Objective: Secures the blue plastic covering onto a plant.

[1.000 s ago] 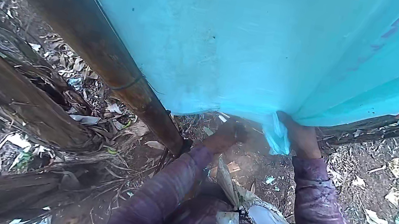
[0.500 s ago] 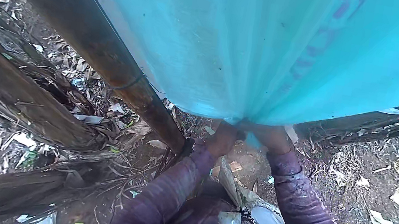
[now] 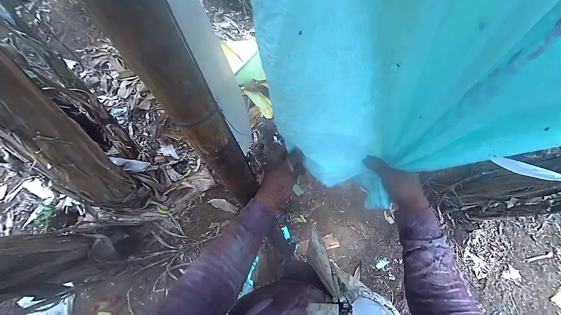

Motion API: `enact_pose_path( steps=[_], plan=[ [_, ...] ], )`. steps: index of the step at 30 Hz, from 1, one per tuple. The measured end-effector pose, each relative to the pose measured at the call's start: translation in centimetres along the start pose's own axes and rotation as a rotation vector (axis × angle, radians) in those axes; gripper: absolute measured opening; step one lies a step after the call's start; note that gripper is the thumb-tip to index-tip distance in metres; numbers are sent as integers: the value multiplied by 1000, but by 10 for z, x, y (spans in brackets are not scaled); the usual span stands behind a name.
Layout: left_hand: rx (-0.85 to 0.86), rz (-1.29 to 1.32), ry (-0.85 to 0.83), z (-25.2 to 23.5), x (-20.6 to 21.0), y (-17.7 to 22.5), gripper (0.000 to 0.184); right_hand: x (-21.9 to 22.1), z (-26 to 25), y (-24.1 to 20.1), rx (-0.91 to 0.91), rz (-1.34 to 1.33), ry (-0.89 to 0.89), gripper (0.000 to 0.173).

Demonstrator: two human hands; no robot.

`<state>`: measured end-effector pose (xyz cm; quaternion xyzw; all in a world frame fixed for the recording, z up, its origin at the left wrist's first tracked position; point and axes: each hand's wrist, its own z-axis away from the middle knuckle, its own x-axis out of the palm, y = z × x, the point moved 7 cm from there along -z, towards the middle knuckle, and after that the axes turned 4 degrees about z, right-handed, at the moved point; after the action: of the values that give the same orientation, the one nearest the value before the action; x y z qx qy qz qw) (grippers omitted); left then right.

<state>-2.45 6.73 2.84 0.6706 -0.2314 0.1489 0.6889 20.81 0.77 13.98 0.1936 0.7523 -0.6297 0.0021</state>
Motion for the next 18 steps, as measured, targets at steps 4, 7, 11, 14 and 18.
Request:
enact_pose_path(
  steps=[4,7,11,14,18],
  plan=[
    [-52,-242,-214,21,27,-70,30,41,7,-11,-16,-37,-236,37],
    [-196,-219,-217,32,40,-85,26,55,14,2,83,130,-340,40],
    [-241,-302,-34,9,-11,-67,27,44,-2,33,-3,250,-283,45],
    [-42,-309,112,-2,-22,5,37,43,-19,6,-52,144,-230,39],
    [30,-646,-197,9,40,57,47,65,-7,3,-75,103,-227,31]
  ],
)
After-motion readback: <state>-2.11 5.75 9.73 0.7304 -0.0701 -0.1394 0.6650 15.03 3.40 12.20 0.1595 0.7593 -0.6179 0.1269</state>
